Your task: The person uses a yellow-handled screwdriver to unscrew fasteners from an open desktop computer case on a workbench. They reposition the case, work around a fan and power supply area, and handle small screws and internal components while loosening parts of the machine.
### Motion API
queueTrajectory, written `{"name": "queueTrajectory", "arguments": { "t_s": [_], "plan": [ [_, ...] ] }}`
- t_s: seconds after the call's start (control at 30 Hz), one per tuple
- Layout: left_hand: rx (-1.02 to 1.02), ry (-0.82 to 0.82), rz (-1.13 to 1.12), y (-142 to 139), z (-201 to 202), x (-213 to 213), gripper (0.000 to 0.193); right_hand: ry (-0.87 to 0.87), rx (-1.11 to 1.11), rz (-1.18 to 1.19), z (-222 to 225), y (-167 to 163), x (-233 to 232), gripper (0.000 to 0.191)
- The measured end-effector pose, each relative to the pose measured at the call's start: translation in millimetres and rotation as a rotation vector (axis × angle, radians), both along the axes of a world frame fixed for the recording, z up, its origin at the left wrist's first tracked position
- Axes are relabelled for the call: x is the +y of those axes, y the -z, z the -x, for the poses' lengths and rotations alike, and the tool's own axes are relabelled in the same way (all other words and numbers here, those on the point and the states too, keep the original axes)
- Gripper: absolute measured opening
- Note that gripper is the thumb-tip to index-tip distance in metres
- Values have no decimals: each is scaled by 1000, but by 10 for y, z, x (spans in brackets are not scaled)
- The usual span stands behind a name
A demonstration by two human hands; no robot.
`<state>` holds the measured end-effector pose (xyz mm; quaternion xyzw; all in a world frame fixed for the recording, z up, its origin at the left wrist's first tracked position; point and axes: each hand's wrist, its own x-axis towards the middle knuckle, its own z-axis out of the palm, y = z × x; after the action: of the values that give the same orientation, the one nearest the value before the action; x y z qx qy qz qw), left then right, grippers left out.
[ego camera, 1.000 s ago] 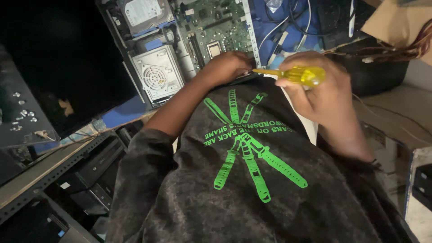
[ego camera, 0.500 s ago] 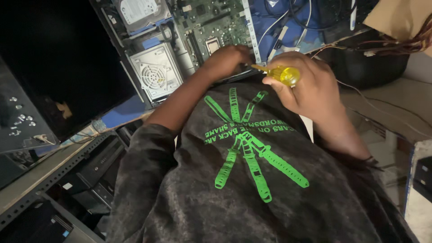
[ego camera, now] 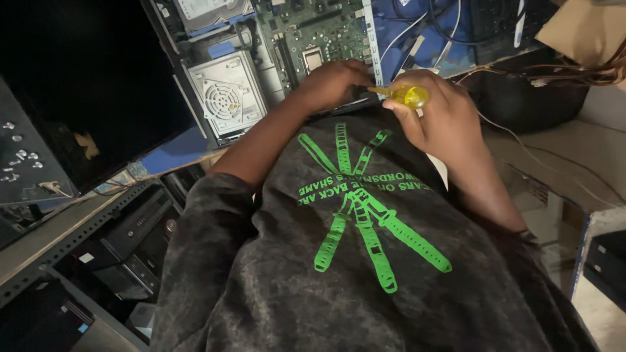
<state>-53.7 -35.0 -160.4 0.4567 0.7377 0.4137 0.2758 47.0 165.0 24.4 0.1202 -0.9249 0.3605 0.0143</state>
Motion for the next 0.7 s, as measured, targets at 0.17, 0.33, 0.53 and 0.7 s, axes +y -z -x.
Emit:
{"name": "queueTrajectory", "arguments": {
  "t_s": [0.17, 0.33, 0.53, 0.7],
  "plan": [
    [2, -22, 37, 43, -10, 12, 40, 17, -9, -12, -20, 111, 2, 26],
    [6, -24, 24, 116, -14, 5, 36, 27, -14, -8, -30, 191, 12, 27],
    [7, -68, 41, 199, -47, 4, 42, 27, -4, -37, -39, 272, 1, 27],
    [27, -59, 71, 235, -57, 16, 42, 29, -11, -44, -42, 305, -3, 28]
  ]
}}
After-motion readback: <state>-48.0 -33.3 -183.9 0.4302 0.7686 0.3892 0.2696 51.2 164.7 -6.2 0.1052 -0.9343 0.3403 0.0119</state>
